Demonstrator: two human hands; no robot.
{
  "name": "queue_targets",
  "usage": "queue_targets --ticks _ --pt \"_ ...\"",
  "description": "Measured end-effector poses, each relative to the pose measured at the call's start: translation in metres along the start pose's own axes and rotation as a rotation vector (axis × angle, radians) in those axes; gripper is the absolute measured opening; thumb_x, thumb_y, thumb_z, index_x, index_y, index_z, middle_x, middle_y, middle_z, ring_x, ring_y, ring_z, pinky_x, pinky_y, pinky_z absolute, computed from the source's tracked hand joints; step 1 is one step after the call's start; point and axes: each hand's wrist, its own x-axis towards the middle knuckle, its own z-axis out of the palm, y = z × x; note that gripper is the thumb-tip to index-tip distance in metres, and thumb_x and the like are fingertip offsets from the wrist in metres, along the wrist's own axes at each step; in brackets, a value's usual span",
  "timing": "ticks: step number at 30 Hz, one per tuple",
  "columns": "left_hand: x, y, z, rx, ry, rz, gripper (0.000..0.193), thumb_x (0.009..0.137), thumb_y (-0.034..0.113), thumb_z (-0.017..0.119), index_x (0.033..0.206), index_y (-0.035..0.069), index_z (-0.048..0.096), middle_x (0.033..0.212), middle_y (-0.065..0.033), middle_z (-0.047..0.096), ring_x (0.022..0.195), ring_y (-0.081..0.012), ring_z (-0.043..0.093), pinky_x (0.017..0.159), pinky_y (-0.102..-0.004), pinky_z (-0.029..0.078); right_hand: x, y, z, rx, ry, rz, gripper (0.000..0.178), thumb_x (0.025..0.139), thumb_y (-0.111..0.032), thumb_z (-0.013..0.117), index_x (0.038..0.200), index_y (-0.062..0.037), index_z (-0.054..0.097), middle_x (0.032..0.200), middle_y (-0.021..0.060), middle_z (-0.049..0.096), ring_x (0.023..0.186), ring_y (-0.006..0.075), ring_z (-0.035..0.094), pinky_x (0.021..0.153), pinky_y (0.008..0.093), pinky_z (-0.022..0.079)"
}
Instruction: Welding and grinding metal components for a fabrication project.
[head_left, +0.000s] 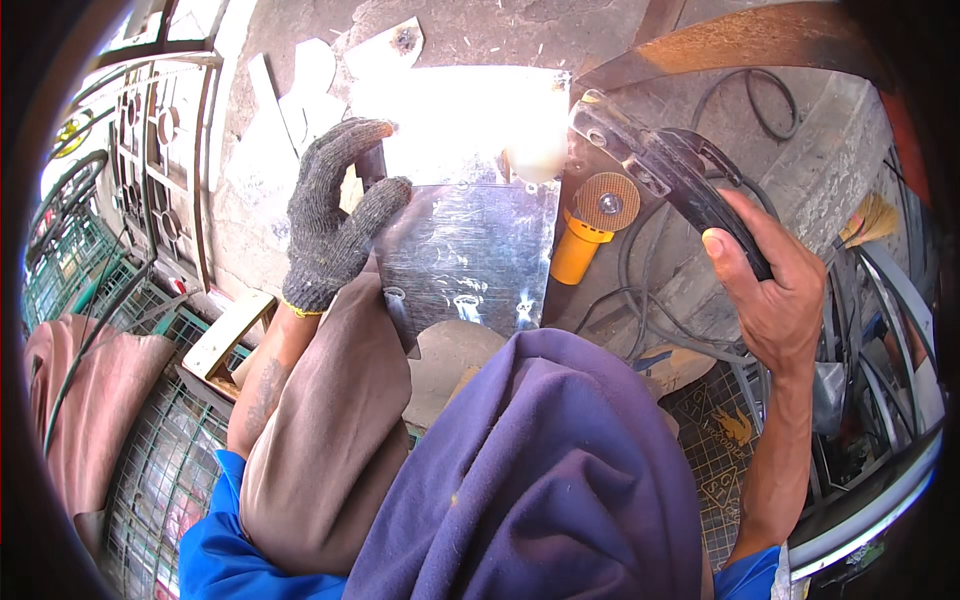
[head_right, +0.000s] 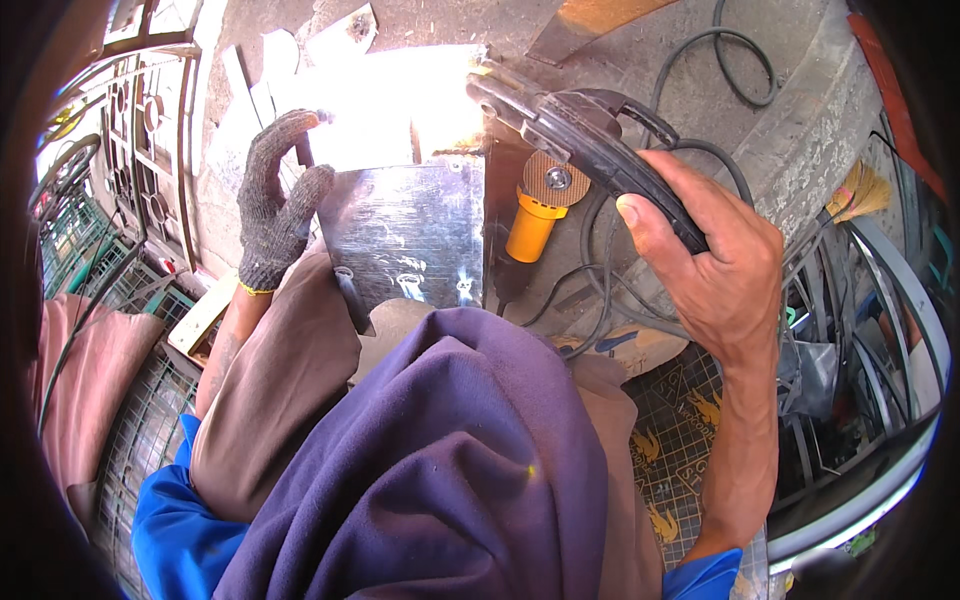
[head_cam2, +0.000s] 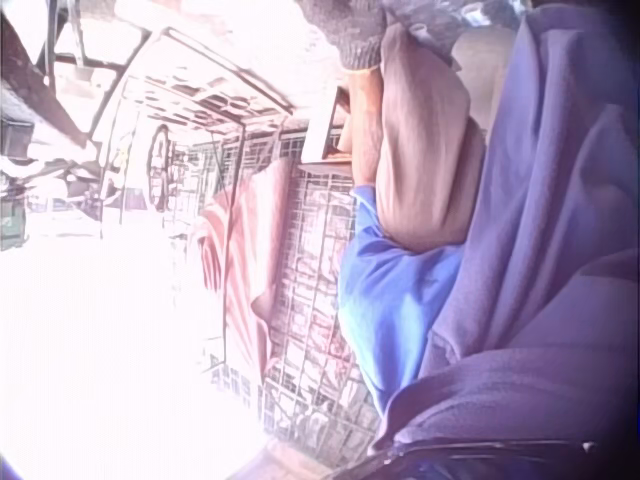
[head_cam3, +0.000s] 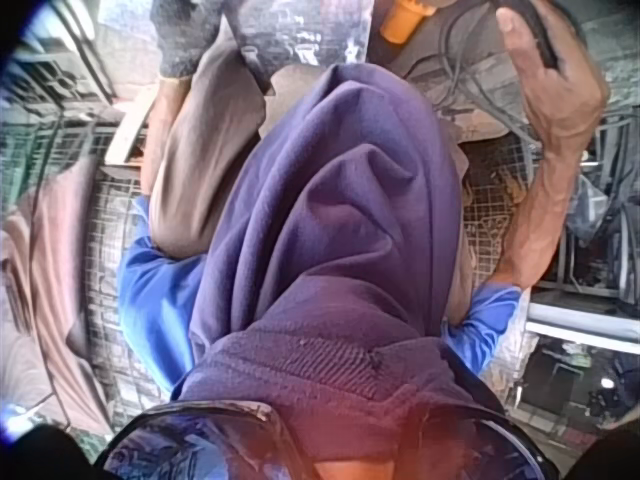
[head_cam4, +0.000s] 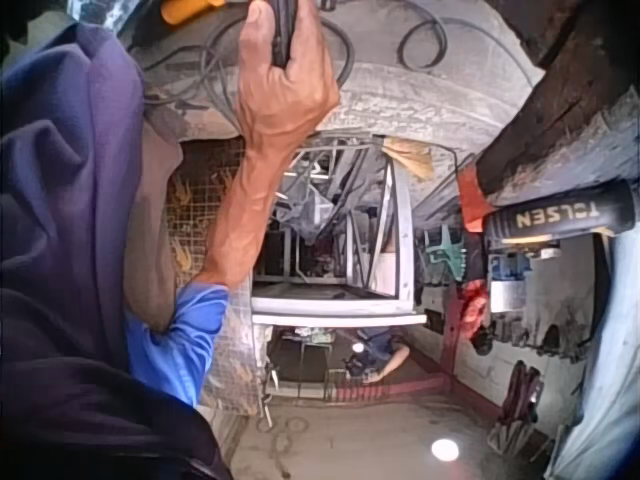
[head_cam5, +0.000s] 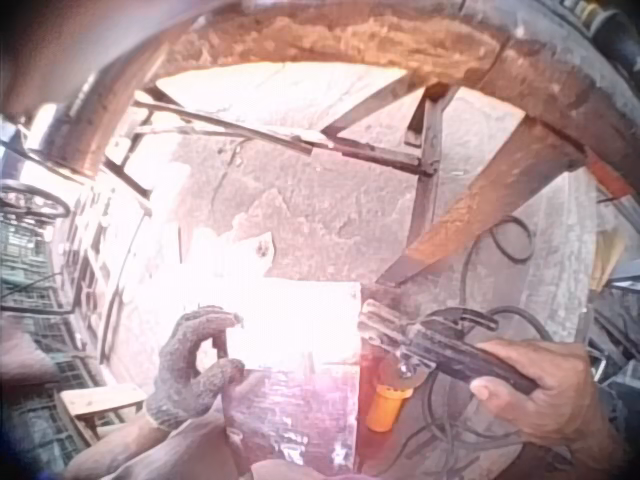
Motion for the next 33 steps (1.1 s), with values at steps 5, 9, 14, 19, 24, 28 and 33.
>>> queue_targets --ticks 5,9,14,19,24,28,33 --pt "0.002 -0.001 0.001 0.013 0.0 0.006 0.052 0.081 0.01 0.081 0.129 0.006 0.062 0.13 -0.0143 0.063 0.125 -0.0297 0.058 0.107 -0.0407 0.045 -0.003 0.004 -0.002 0.05 0.056 -0.045 0.037 0.087 -0.012 0.078 0.119 0.0033 0.069 0.098 0.0146 0.075 0.086 0.0173 0.071 0.076 0.0295 0.055" --pt "0.002 0.002 -0.002 0.059 -0.011 0.033 0.051 0.083 0.011 0.08 0.13 0.006 0.062 0.129 -0.0131 0.065 0.126 -0.0295 0.058 0.108 -0.0418 0.045 -0.002 0.001 -0.005 0.065 0.048 0.015 0.036 0.088 -0.012 0.078 0.12 0.0033 0.069 0.098 0.0145 0.074 0.086 0.0166 0.07 0.077 0.0284 0.054" --pt "0.001 0.0 -0.001 0.056 -0.013 0.027 0.051 0.083 0.012 0.08 0.131 0.007 0.062 0.13 -0.0131 0.064 0.126 -0.0291 0.057 0.107 -0.0414 0.045 -0.004 0.002 -0.001 -0.012 0.046 -0.019 0.037 0.087 -0.014 0.079 0.12 0.0025 0.07 0.103 0.017 0.075 0.092 0.0196 0.072 0.081 0.0303 0.055" --pt "0.0 0.002 -0.001 0.036 -0.012 -0.011 0.051 0.083 0.012 0.08 0.131 0.007 0.062 0.131 -0.0128 0.063 0.126 -0.0288 0.056 0.107 -0.0408 0.045 -0.005 0.003 0.0 -0.01 0.04 -0.013 0.038 0.086 -0.014 0.08 0.119 0.0017 0.071 0.104 0.0173 0.075 0.094 0.0206 0.073 0.081 0.0311 0.056" --pt "0.0 -0.001 0.0 0.022 -0.016 -0.008 0.051 0.083 0.012 0.08 0.131 0.008 0.063 0.131 -0.0128 0.063 0.126 -0.029 0.056 0.107 -0.041 0.046 -0.004 0.001 -0.001 0.01 0.006 0.034 0.037 0.087 -0.015 0.08 0.119 0.0016 0.071 0.104 0.0173 0.075 0.093 0.021 0.073 0.08 0.0311 0.056" --pt "0.0 0.001 -0.001 0.065 -0.013 0.026 0.051 0.083 0.012 0.08 0.13 0.007 0.062 0.131 -0.0139 0.062 0.127 -0.0295 0.056 0.106 -0.0416 0.046 -0.003 0.002 0.0 -0.009 0.006 0.017 0.037 0.087 -0.014 0.079 0.118 0.0019 0.071 0.104 0.0173 0.075 0.092 0.021 0.073 0.08 0.0309 0.056" --pt "-0.02 -0.04 -0.005 0.544 -0.14 0.045 0.051 0.08 0.011 0.082 0.127 0.006 0.062 0.127 -0.0162 0.063 0.126 -0.0305 0.056 0.105 -0.0417 0.046 -0.005 0.006 -0.002 0.059 0.031 -0.059 0.035 0.086 -0.011 0.078 0.118 0.0024 0.07 0.102 0.0162 0.075 0.091 0.0214 0.073 0.079 0.0306 0.055"
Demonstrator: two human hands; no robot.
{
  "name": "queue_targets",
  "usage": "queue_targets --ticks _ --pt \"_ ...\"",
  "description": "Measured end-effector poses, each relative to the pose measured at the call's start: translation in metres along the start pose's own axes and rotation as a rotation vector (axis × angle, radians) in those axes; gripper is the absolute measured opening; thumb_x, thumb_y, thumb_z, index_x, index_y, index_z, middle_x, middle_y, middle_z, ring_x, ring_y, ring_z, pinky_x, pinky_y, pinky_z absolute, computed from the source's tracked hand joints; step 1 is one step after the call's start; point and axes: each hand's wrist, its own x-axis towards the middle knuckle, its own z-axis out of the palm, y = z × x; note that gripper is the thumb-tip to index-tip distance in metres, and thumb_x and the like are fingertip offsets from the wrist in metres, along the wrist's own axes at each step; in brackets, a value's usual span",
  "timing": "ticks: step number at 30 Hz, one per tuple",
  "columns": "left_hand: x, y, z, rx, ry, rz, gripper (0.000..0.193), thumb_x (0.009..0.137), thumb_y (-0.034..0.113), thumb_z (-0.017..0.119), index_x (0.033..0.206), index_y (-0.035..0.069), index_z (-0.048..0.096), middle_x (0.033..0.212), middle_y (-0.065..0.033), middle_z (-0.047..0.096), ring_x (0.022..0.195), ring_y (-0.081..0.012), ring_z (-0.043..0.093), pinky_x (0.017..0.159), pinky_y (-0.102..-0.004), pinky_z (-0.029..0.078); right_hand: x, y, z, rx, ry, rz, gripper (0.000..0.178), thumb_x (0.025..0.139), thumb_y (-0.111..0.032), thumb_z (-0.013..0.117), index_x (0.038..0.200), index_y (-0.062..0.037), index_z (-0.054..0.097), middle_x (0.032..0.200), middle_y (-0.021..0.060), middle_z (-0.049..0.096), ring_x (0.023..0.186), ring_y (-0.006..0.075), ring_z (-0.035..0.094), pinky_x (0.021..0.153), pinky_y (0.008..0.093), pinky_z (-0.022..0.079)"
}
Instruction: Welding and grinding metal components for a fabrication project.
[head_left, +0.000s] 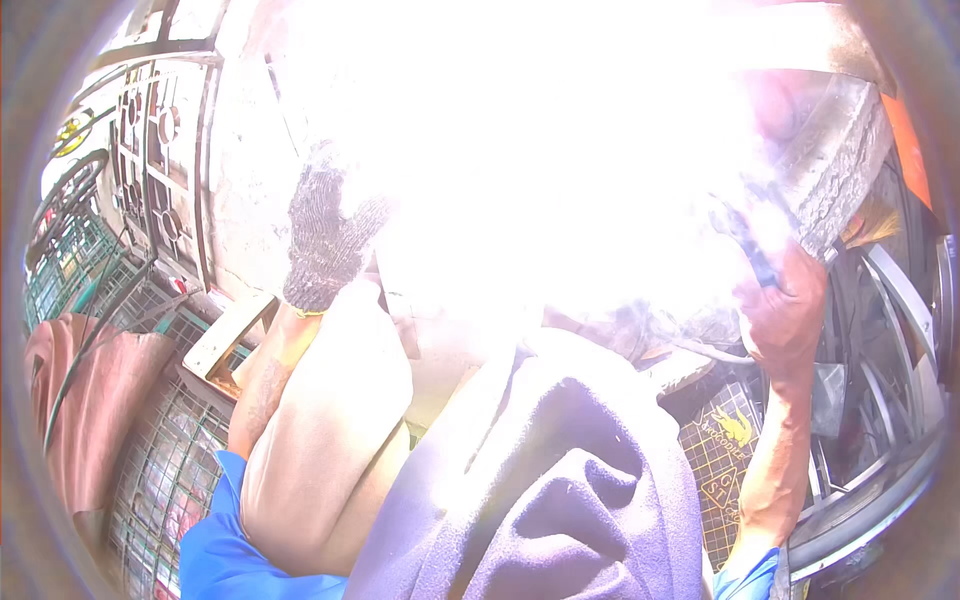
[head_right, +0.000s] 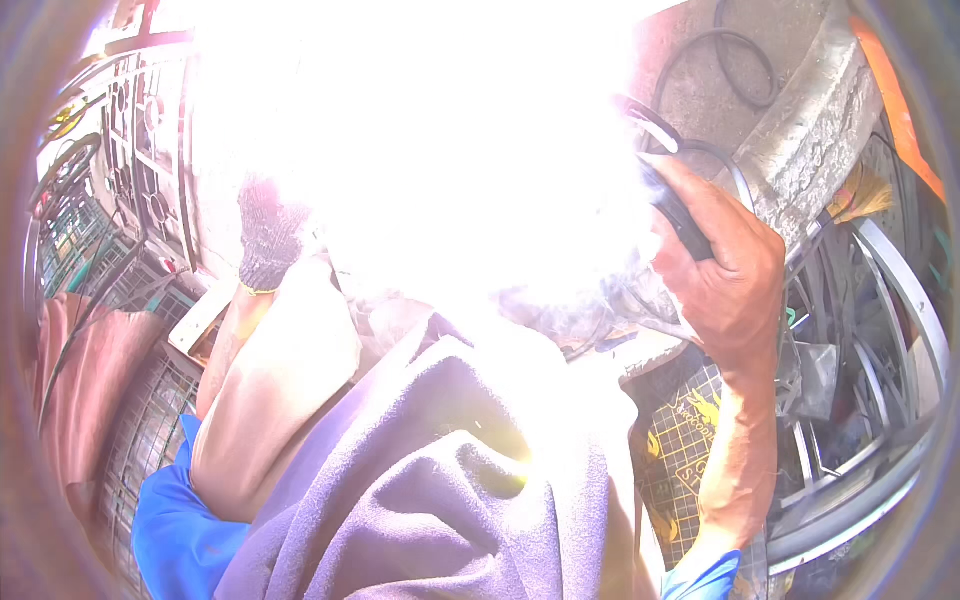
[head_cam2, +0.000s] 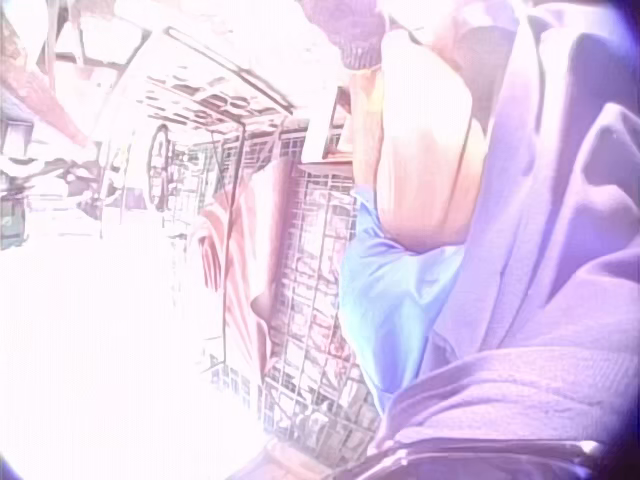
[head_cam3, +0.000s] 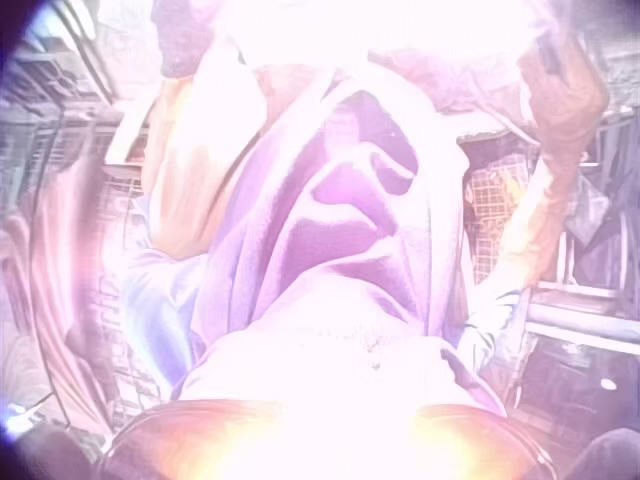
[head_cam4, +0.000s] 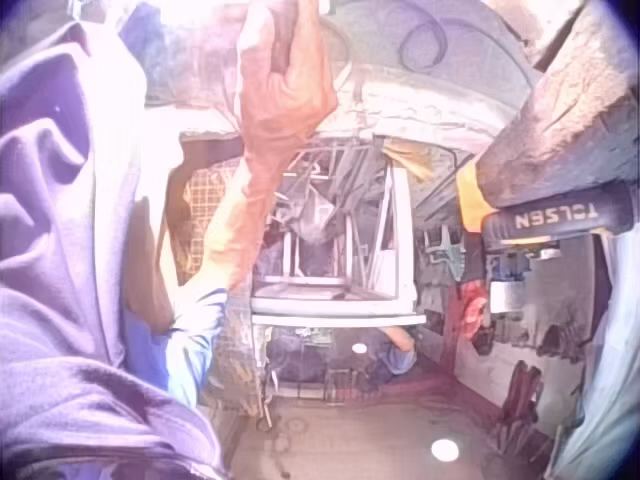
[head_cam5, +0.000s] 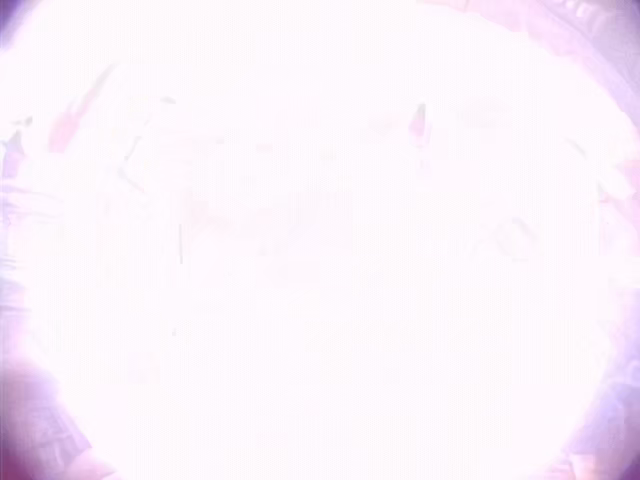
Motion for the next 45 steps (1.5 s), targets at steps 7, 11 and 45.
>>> queue_targets --ticks 7,11,45 --pt "0.016 0.03 -0.017 -0.466 0.122 -0.094 0.051 0.083 0.013 0.081 0.128 0.002 0.061 0.126 -0.0173 0.064 0.121 -0.0322 0.059 0.104 -0.0417 0.047 0.0 -0.003 -0.002 -0.053 0.01 0.066 0.037 0.088 -0.014 0.079 0.119 0.0039 0.069 0.1 0.0167 0.075 0.088 0.0181 0.071 0.077 0.0295 0.055" --pt "0.019 0.033 -0.016 -0.423 0.094 -0.091 0.052 0.082 0.014 0.082 0.128 0.001 0.06 0.128 -0.017 0.063 0.121 -0.0319 0.059 0.103 -0.0424 0.047 -0.003 0.0 0.0 -0.082 0.009 0.054 0.037 0.088 -0.014 0.079 0.119 0.0031 0.07 0.103 0.0168 0.075 0.089 0.0201 0.072 0.079 0.031 0.055" --pt "0.022 0.039 -0.021 -0.49 0.133 -0.005 0.052 0.082 0.011 0.08 0.13 0.007 0.062 0.131 -0.013 0.063 0.127 -0.0294 0.056 0.108 -0.041 0.045 -0.004 0.0 0.005 -0.05 0.0 0.066 0.036 0.087 -0.013 0.079 0.119 0.0023 0.07 0.1 0.0151 0.075 0.089 0.0189 0.073 0.078 0.0293 0.055"
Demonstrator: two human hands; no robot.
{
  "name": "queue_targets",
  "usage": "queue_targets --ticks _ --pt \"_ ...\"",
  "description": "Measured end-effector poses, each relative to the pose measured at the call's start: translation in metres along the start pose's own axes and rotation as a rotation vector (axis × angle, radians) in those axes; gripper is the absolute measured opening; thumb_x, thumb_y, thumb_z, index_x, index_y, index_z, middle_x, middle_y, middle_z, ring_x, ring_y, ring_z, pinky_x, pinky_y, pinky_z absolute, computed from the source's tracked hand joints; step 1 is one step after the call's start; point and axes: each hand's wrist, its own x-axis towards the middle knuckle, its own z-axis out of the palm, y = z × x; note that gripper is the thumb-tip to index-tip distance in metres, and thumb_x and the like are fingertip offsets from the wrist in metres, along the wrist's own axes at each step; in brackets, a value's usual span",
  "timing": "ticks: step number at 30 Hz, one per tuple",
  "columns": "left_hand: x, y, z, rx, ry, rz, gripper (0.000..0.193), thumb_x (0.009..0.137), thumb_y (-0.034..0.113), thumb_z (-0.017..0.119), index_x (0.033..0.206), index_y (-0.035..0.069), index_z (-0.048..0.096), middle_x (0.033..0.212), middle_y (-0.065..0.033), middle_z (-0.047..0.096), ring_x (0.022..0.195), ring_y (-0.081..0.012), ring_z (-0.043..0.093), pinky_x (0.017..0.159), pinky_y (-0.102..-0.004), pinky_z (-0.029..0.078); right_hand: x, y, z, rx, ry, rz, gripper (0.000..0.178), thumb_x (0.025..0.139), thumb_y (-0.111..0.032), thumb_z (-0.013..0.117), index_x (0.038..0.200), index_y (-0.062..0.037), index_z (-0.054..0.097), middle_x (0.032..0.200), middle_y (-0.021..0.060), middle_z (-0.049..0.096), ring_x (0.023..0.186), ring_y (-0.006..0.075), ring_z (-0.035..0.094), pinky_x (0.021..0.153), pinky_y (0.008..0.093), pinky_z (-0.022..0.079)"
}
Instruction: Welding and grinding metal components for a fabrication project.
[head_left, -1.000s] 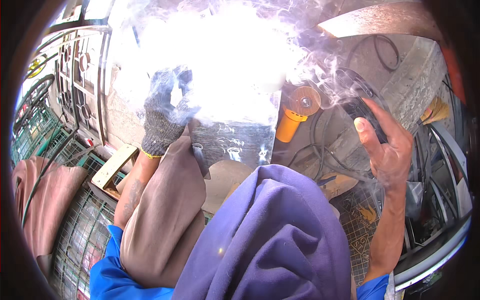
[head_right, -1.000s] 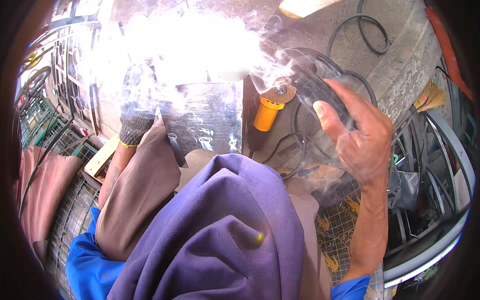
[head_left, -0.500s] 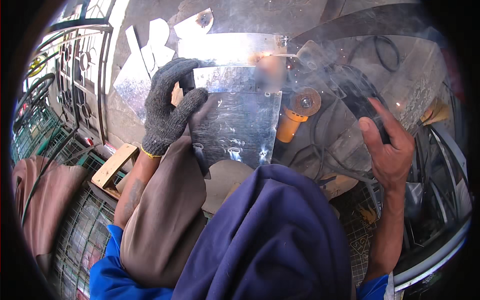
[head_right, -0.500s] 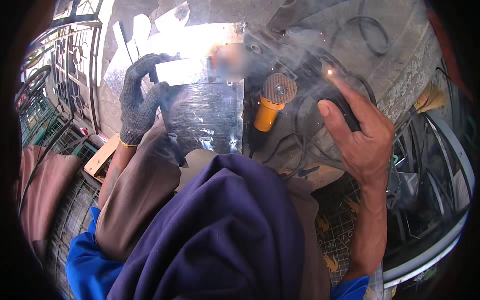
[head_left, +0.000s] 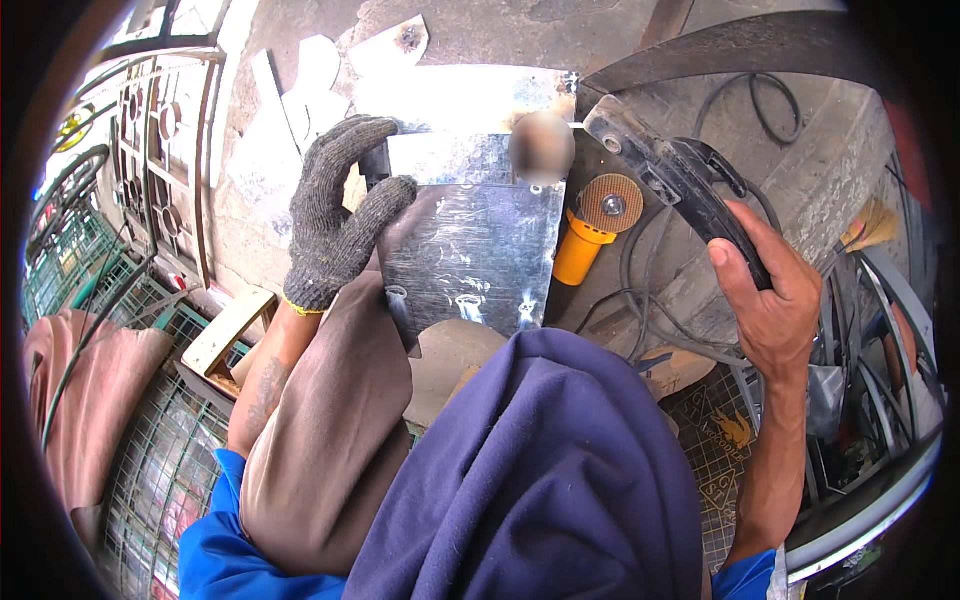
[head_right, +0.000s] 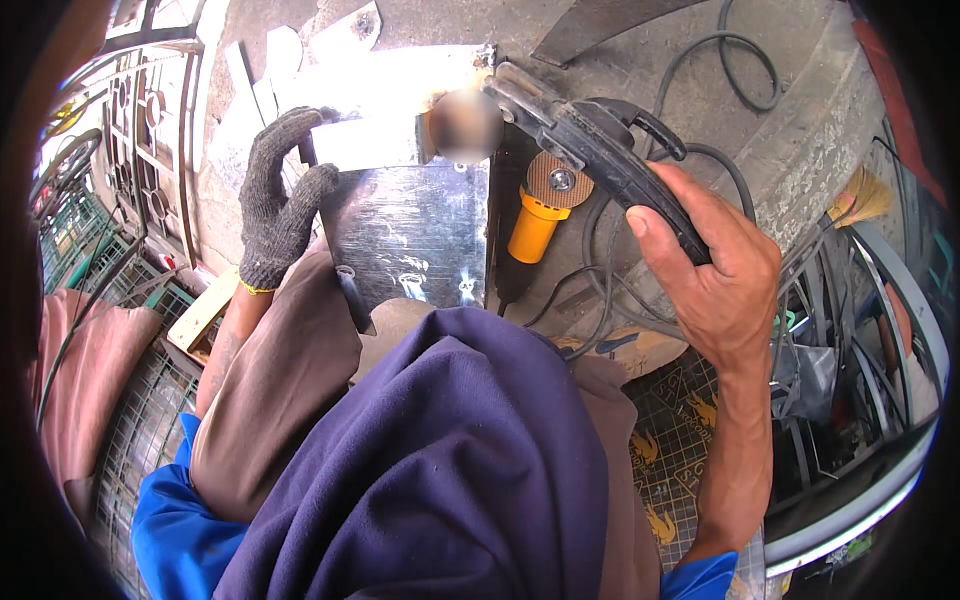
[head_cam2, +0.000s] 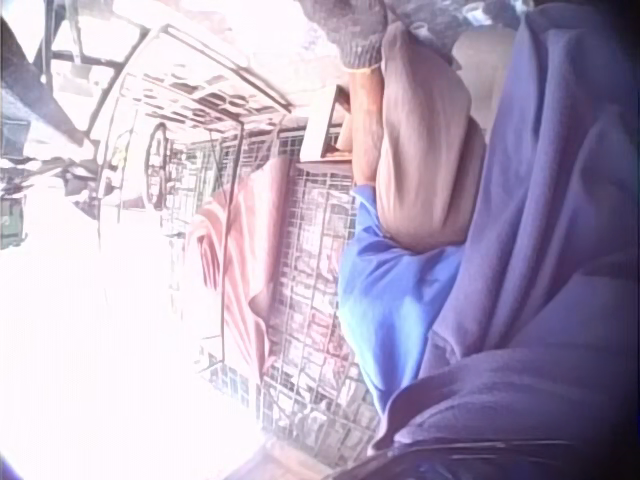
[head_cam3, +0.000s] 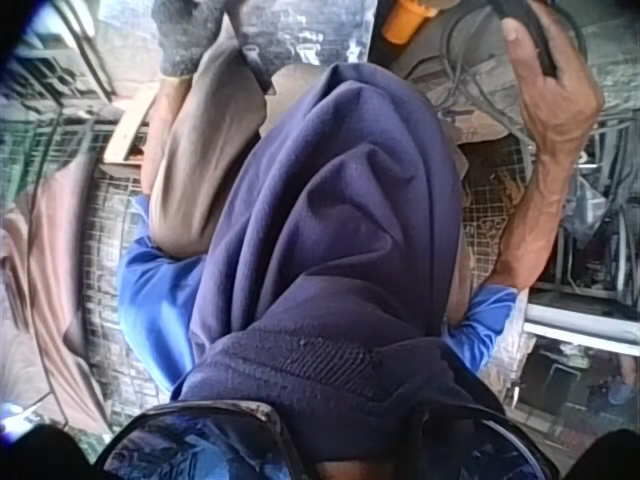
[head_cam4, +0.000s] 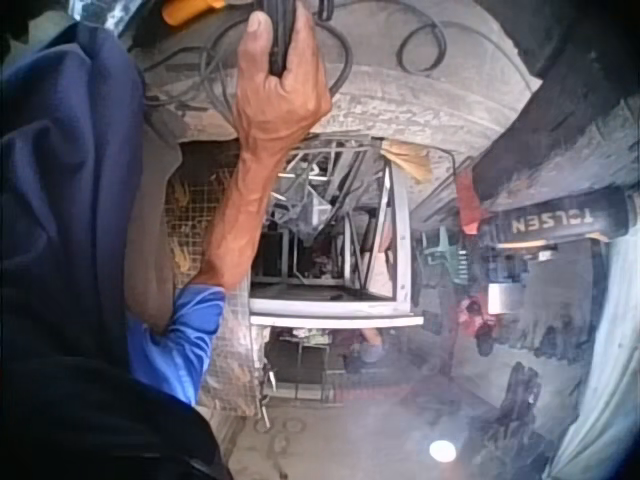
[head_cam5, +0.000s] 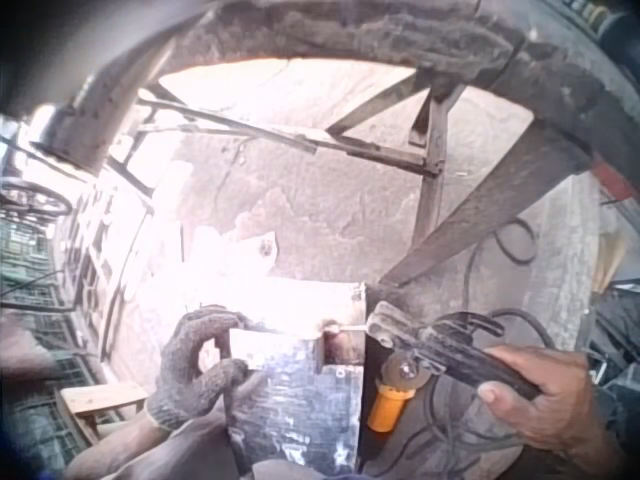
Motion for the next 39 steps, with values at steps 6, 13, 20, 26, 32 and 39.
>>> queue_targets --ticks 6,13,20,26,32,39 --pt "-0.001 -0.003 0.001 -0.036 0.003 -0.032 0.052 0.082 0.011 0.081 0.131 0.007 0.062 0.131 -0.0132 0.063 0.127 -0.0293 0.056 0.107 -0.0413 0.045 0.001 -0.001 0.001 -0.005 -0.012 -0.01 0.036 0.087 -0.011 0.078 0.119 0.0026 0.07 0.1 0.0156 0.075 0.089 0.0198 0.073 0.078 0.0298 0.055" --pt "-0.007 -0.011 -0.001 0.333 -0.114 -0.135 0.056 0.08 0.011 0.083 0.131 0.006 0.061 0.123 -0.0133 0.064 0.122 -0.0302 0.059 0.104 -0.0402 0.047 0.001 0.006 0.0 0.023 0.014 -0.087 0.034 0.087 -0.006 0.076 0.119 0.0033 0.069 0.097 0.0144 0.074 0.085 0.0158 0.07 0.076 0.0284 0.054" --pt "0.001 0.006 0.0 0.021 0.0 -0.069 0.047 0.086 0.015 0.077 0.129 0.004 0.061 0.129 -0.0121 0.064 0.124 -0.0273 0.057 0.107 -0.0403 0.044 0.0 0.004 -0.004 0.042 0.02 0.027 0.037 0.09 -0.015 0.077 0.121 0.0036 0.069 0.097 0.0145 0.074 0.085 0.0167 0.071 0.076 0.0297 0.054" --pt "0.001 0.0 0.002 -0.004 0.002 -0.027 0.051 0.083 0.014 0.08 0.13 0.006 0.063 0.129 -0.0124 0.065 0.127 -0.029 0.056 0.108 -0.0409 0.044 -0.001 0.005 -0.001 0.004 0.026 -0.039 0.036 0.089 -0.013 0.077 0.12 0.0039 0.069 0.098 0.0152 0.074 0.087 0.0177 0.071 0.077 0.0297 0.054" --pt "0.0 0.001 0.0 0.003 0.004 -0.041 0.051 0.083 0.013 0.081 0.13 0.007 0.063 0.13 -0.0132 0.064 0.127 -0.0292 0.056 0.108 -0.0415 0.044 -0.001 0.001 -0.001 0.007 0.006 0.015 0.036 0.088 -0.013 0.078 0.119 0.0035 0.07 0.098 0.0152 0.075 0.088 0.0186 0.072 0.077 0.0299 0.055" --pt "-0.001 -0.001 0.0 -0.028 -0.003 -0.04 0.052 0.083 0.012 0.08 0.131 0.007 0.062 0.131 -0.0129 0.063 0.127 -0.0295 0.056 0.107 -0.0415 0.045 0.0 0.0 0.0 -0.018 0.006 -0.014 0.036 0.087 -0.012 0.078 0.118 0.0032 0.07 0.1 0.0161 0.075 0.089 0.0194 0.073 0.078 0.0298 0.055"
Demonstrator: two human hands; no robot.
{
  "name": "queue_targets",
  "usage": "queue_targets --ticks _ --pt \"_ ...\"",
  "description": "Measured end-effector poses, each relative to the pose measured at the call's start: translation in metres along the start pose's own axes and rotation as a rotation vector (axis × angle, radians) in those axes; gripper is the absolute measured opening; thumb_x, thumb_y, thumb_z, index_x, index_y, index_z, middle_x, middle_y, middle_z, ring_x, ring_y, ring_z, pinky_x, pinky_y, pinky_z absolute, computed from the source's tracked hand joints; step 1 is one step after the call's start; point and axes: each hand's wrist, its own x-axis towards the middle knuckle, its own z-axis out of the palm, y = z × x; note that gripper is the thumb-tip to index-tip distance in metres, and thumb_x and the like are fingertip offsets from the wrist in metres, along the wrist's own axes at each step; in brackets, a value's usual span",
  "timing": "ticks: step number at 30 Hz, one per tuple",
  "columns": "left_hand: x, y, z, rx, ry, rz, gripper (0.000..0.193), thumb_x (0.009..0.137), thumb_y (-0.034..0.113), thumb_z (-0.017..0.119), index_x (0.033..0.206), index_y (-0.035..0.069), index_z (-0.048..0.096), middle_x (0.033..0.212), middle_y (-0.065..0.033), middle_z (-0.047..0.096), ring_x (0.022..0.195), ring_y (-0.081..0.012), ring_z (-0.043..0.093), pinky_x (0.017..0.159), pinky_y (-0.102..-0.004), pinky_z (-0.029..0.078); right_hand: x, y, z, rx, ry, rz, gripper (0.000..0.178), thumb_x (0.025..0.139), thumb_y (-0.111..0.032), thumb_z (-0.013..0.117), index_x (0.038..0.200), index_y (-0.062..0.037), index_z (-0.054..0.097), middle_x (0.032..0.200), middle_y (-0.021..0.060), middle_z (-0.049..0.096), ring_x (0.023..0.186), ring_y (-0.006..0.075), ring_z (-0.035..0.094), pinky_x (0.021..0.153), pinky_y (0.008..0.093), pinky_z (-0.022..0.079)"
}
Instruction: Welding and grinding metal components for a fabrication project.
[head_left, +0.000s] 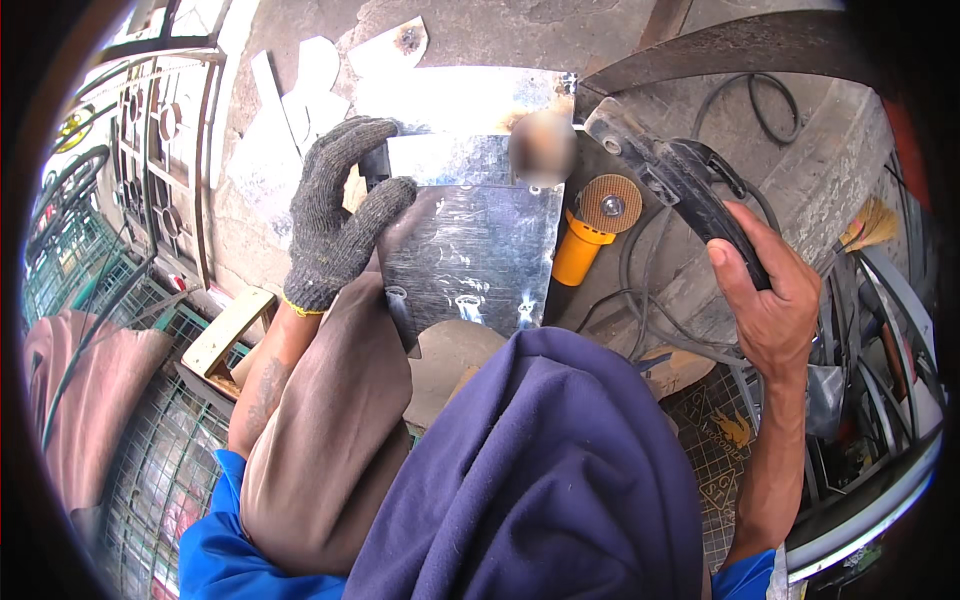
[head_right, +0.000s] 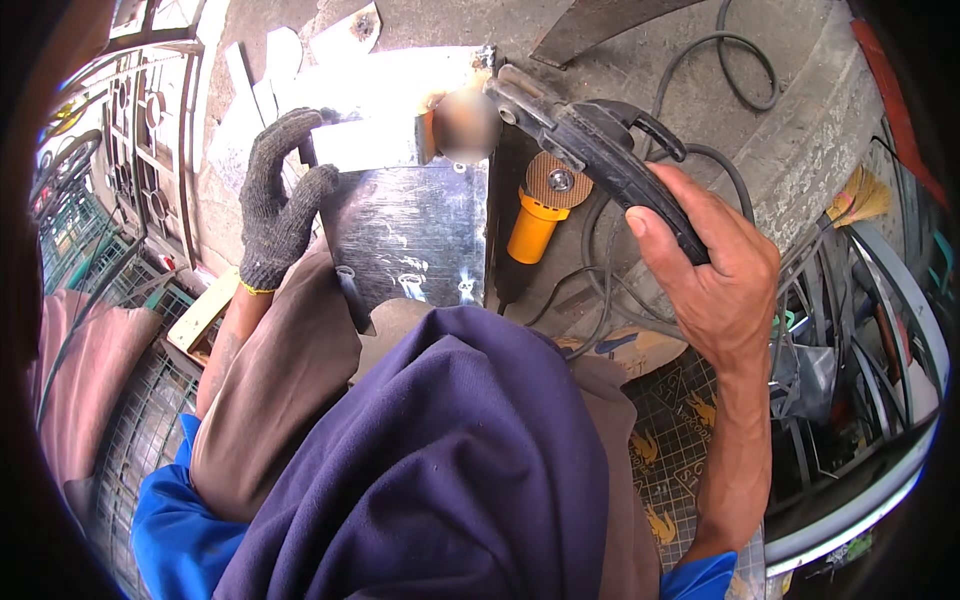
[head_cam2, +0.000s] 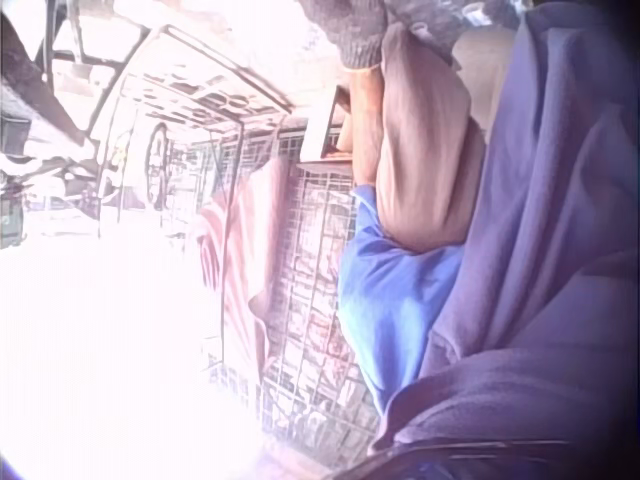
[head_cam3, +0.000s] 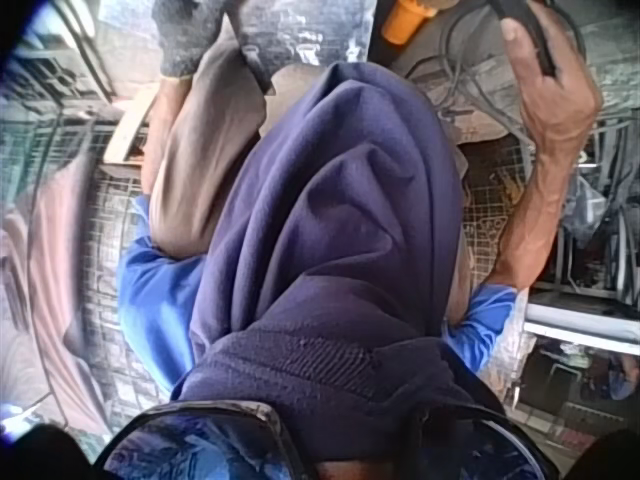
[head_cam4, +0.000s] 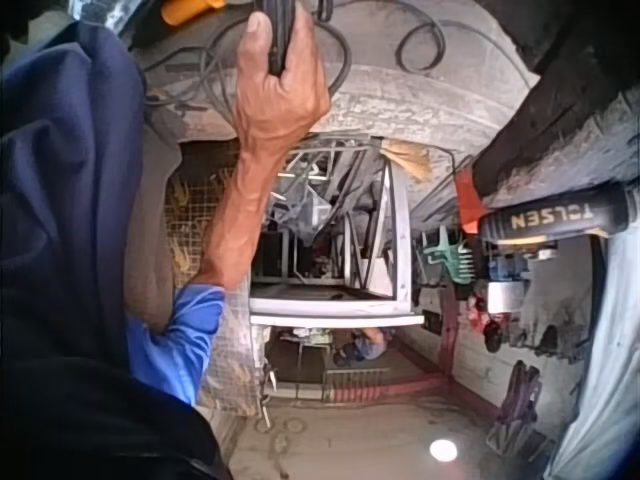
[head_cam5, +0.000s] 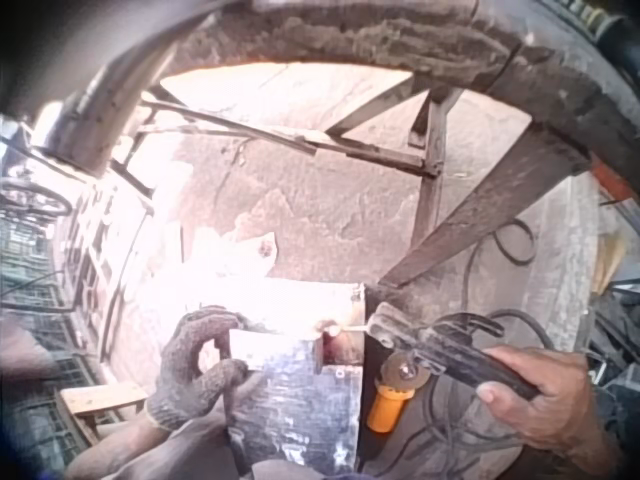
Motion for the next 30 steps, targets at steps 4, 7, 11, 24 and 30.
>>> queue_targets --ticks 4,7,11,24,30 --pt "0.0007 -0.0004 0.0001 -0.007 -0.003 0.007 0.052 0.083 0.012 0.08 0.131 0.007 0.062 0.131 -0.0128 0.063 0.127 -0.0294 0.056 0.107 -0.0414 0.045 0.0006 -0.0002 0.001 0.019 0.0 0.002 0.036 0.087 -0.012 0.079 0.118 0.0032 0.07 0.1 0.0161 0.075 0.089 0.0195 0.073 0.078 0.03 0.055" --pt "0.001 0.0013 -0.0001 -0.014 -0.004 -0.002 0.051 0.083 0.011 0.08 0.131 0.007 0.062 0.131 -0.0127 0.063 0.127 -0.0293 0.056 0.107 -0.0414 0.045 0.0009 -0.002 0.0 0.044 -0.023 0.037 0.036 0.087 -0.011 0.078 0.118 0.0034 0.07 0.1 0.016 0.075 0.089 0.0195 0.073 0.078 0.0299 0.056" --pt "0.0002 0.0025 -0.0005 -0.009 0.006 -0.004 0.05 0.083 0.009 0.079 0.13 0.006 0.062 0.131 -0.0128 0.063 0.127 -0.0298 0.056 0.107 -0.0413 0.045 -0.0014 0.0009 -0.0009 0.095 0.026 0.034 0.037 0.088 -0.012 0.078 0.12 0.0036 0.069 0.098 0.0134 0.074 0.086 0.0157 0.07 0.077 0.0286 0.054" --pt "-0.0004 -0.0018 -0.0002 -0.024 0.004 0.006 0.051 0.082 0.009 0.079 0.13 0.006 0.062 0.131 -0.0132 0.064 0.126 -0.03 0.057 0.107 -0.0414 0.045 -0.0011 -0.0009 0.0011 0.033 0.001 0.021 0.036 0.087 -0.012 0.079 0.118 0.0042 0.07 0.102 0.0174 0.074 0.092 0.0212 0.073 0.08 0.0308 0.055" --pt "0.0008 -0.0045 -0.0015 0.046 -0.007 0.086 0.05 0.085 0.008 0.074 0.132 0.002 0.058 0.132 -0.0123 0.063 0.097 -0.0169 0.057 0.092 -0.0328 0.047 -0.0014 -0.004 0.0016 0.034 0.003 0.036 0.036 0.087 -0.012 0.079 0.117 0.0048 0.07 0.101 0.0176 0.075 0.091 0.0222 0.073 0.079 0.0316 0.056"
